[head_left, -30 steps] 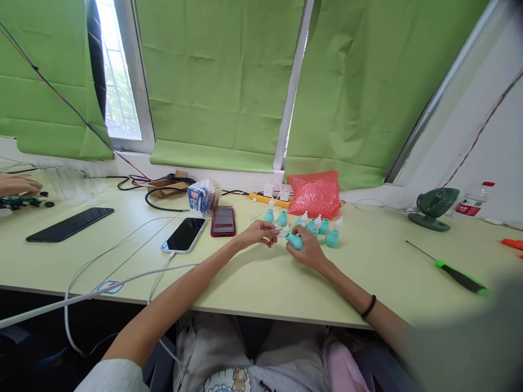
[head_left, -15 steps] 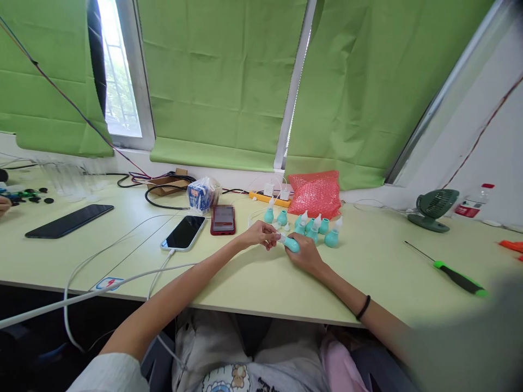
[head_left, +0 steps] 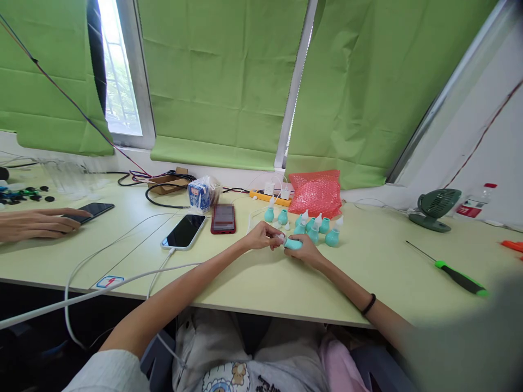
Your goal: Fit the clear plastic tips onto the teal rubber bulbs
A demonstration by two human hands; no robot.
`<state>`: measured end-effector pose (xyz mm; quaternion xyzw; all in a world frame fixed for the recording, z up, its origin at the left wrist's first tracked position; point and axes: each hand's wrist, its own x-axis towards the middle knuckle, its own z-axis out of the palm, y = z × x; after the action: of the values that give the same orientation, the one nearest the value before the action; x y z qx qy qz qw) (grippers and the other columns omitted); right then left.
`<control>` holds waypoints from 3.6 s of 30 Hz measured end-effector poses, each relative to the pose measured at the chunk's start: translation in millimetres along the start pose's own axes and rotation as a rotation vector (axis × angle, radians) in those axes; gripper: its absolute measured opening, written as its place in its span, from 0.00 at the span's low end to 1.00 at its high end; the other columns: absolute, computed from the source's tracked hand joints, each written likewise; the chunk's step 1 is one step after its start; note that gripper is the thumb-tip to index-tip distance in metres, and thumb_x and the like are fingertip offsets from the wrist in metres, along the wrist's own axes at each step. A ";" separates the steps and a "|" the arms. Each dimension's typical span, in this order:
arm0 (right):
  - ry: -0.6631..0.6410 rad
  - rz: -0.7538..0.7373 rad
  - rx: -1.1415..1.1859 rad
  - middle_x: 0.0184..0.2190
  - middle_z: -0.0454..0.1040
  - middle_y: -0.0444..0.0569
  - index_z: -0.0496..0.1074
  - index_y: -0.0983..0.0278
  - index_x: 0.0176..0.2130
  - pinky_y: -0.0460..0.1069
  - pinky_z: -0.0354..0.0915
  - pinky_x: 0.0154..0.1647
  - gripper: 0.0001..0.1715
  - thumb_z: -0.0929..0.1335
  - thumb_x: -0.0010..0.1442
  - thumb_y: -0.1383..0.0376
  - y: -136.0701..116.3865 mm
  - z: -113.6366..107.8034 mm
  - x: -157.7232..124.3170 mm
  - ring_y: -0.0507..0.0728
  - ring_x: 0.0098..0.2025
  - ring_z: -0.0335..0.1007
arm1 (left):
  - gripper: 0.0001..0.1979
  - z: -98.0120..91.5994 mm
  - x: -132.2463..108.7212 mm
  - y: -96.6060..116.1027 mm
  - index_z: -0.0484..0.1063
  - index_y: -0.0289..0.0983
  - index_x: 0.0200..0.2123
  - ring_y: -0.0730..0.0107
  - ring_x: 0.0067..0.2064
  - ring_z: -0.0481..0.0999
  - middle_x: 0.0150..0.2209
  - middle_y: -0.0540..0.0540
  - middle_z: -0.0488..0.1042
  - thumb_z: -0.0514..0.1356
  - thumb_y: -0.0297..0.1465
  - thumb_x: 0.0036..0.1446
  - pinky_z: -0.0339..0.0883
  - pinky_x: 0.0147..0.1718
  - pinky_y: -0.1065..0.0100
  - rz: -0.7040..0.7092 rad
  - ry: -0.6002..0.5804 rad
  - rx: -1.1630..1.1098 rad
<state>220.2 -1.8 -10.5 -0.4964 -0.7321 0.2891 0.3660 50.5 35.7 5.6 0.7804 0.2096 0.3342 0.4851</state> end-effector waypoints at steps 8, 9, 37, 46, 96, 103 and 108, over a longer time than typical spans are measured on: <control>-0.288 0.183 0.301 0.15 0.57 0.38 0.64 0.66 0.24 0.41 0.44 0.10 0.10 0.68 0.39 0.64 -5.1 -8.7 -1.9 0.44 0.13 0.50 | 0.20 -0.9 0.3 0.4 0.74 0.27 0.34 0.79 0.20 0.66 0.24 0.44 0.73 0.62 0.38 0.41 0.64 0.22 0.75 0.042 -0.056 0.086; -0.314 0.198 0.326 0.15 0.57 0.38 0.64 0.66 0.24 0.41 0.43 0.10 0.11 0.68 0.38 0.64 -5.5 -9.4 -2.2 0.44 0.12 0.50 | 0.20 -0.6 0.2 -0.3 0.74 0.27 0.34 0.79 0.20 0.66 0.24 0.44 0.73 0.62 0.38 0.41 0.64 0.22 0.75 0.048 -0.060 0.101; -0.124 0.095 0.479 0.20 0.66 0.45 0.68 0.68 0.32 0.45 0.57 0.20 0.20 0.66 0.46 0.54 -1.9 -14.4 3.5 0.48 0.19 0.61 | 0.21 1.7 -2.2 -34.0 0.58 0.41 0.50 0.55 0.55 0.54 0.51 0.41 0.61 0.48 0.23 0.52 0.29 0.48 0.39 0.029 0.077 0.982; -0.023 0.018 0.153 0.20 0.67 0.43 0.68 0.65 0.30 0.45 0.57 0.19 0.19 0.69 0.40 0.55 2.6 -7.8 3.9 0.50 0.21 0.60 | 0.14 -11.5 5.4 -18.7 0.70 0.35 0.38 0.64 0.39 0.69 0.36 0.43 0.72 0.59 0.28 0.44 0.57 0.44 0.59 0.008 0.261 0.712; -0.244 0.078 0.285 0.18 0.67 0.45 0.69 0.69 0.23 0.42 0.52 0.11 0.22 0.68 0.41 0.51 12.2 -14.4 -1.2 0.45 0.12 0.55 | 0.20 -19.7 -1.2 -4.8 0.75 0.29 0.30 0.77 0.20 0.63 0.23 0.44 0.75 0.65 0.36 0.32 0.54 0.19 0.75 -0.066 0.004 0.217; -0.240 0.066 0.305 0.18 0.66 0.44 0.69 0.69 0.30 0.42 0.51 0.11 0.21 0.65 0.47 0.52 7.2 -13.4 -0.6 0.45 0.12 0.55 | 0.21 -15.9 -0.5 -4.9 0.74 0.28 0.33 0.71 0.26 0.71 0.28 0.42 0.76 0.64 0.37 0.36 0.65 0.28 0.71 -0.057 0.036 0.093; -0.200 -0.008 0.248 0.20 0.68 0.45 0.69 0.68 0.27 0.44 0.58 0.18 0.18 0.65 0.47 0.54 -6.8 -22.7 0.2 0.47 0.17 0.60 | 0.25 -7.4 0.4 -2.2 0.70 0.27 0.41 0.70 0.30 0.73 0.31 0.40 0.75 0.60 0.40 0.43 0.69 0.33 0.67 -0.039 0.065 0.027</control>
<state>235.4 -2.5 7.7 -0.4132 -0.7254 0.4240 0.3510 45.4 41.5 6.0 0.7714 0.2449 0.3470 0.4739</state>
